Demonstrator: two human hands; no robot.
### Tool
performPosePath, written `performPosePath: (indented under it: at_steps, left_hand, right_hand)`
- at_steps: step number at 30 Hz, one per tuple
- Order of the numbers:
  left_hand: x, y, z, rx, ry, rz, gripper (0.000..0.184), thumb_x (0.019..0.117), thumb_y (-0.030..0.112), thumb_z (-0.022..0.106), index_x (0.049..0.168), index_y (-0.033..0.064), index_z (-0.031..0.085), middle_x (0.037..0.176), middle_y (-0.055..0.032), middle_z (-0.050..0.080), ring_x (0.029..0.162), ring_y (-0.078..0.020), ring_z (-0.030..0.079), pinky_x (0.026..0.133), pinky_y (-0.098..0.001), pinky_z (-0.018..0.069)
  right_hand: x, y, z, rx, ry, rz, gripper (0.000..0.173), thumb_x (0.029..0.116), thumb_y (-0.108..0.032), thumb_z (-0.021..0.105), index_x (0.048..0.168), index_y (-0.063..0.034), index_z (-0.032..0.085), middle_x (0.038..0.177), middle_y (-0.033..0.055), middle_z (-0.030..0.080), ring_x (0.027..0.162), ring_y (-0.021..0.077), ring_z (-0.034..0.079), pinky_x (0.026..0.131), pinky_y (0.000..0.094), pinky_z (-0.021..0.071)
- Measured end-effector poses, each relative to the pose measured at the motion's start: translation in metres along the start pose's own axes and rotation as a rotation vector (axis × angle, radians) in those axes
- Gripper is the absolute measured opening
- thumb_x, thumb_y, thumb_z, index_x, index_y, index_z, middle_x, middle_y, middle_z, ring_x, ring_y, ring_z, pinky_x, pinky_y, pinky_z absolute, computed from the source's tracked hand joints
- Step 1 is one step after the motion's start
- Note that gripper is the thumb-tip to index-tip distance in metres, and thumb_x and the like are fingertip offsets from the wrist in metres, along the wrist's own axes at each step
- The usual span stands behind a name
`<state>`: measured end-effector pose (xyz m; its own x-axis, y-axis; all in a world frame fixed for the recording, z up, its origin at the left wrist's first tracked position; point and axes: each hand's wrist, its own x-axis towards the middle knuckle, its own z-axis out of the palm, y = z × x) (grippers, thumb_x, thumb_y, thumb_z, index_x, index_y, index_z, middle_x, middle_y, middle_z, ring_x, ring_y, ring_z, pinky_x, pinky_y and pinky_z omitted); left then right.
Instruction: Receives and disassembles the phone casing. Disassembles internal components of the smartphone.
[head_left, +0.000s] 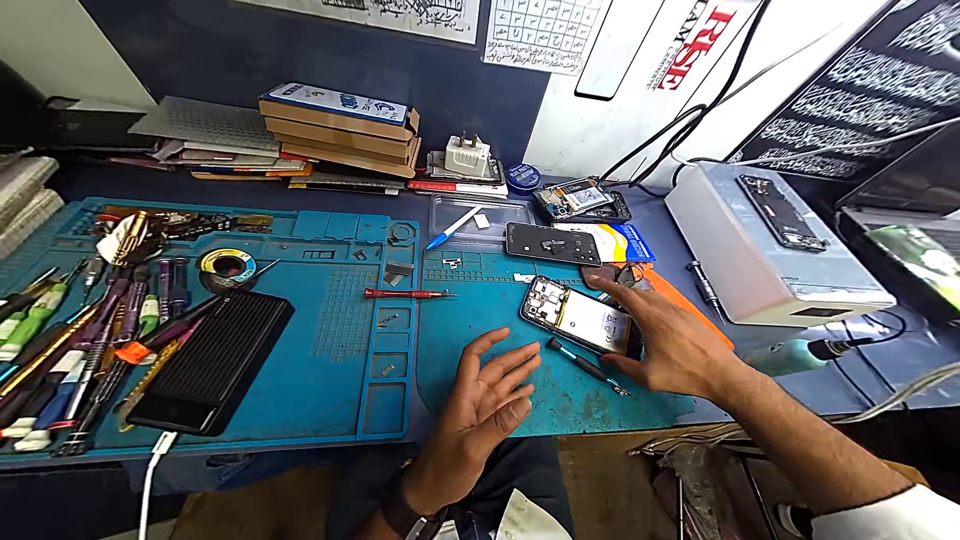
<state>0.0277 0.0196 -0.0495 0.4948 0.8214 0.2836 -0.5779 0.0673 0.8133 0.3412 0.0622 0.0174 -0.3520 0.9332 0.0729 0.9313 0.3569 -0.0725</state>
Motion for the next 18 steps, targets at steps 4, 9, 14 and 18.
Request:
performPosePath:
  at_steps: [4,9,14,18]
  left_hand:
    - [-0.001,0.000,0.000,0.002,0.006,-0.003,0.067,0.1032,0.014,0.058,0.159,0.0145,0.021,0.155,-0.0221,0.046,0.142,-0.0446,0.046,0.117,-0.0599,0.0410]
    - [0.000,0.000,0.001,0.044,0.010,-0.015,0.062,0.1033,0.015,0.058,0.157,0.0114,0.028,0.155,-0.0207,0.047,0.142,-0.0420,0.047,0.116,-0.0573,0.0428]
    - [0.000,0.003,0.008,0.172,0.038,-0.017,0.048,0.1030,0.019,0.059,0.147,0.0057,0.045,0.149,-0.0171,0.054,0.137,-0.0371,0.053,0.113,-0.0526,0.0482]
    - [-0.005,0.020,0.023,0.309,-0.028,0.050,0.032,0.1032,0.016,0.057,0.128,-0.0040,0.061,0.131,-0.0171,0.067,0.122,-0.0303,0.066,0.104,-0.0473,0.0563]
  right_hand:
    - [0.001,0.004,-0.006,0.059,0.078,-0.020,0.099,0.0685,-0.051,0.072,0.157,-0.0225,0.040,0.123,-0.0007,0.067,0.112,0.0211,0.063,0.092,0.0486,0.0538]
    - [0.019,0.000,-0.021,0.102,0.128,-0.042,0.094,0.0698,-0.050,0.073,0.152,-0.0153,0.044,0.130,0.0001,0.067,0.119,0.0190,0.063,0.099,0.0484,0.0518]
    - [0.062,-0.016,-0.021,0.113,0.127,-0.064,0.092,0.0688,-0.048,0.075,0.151,-0.0176,0.046,0.116,0.0042,0.071,0.107,0.0271,0.066,0.088,0.0533,0.0542]
    - [0.096,-0.031,-0.015,0.107,0.056,-0.104,0.092,0.0690,-0.044,0.077,0.151,-0.0189,0.045,0.119,0.0063,0.069,0.111,0.0299,0.065,0.090,0.0544,0.0533]
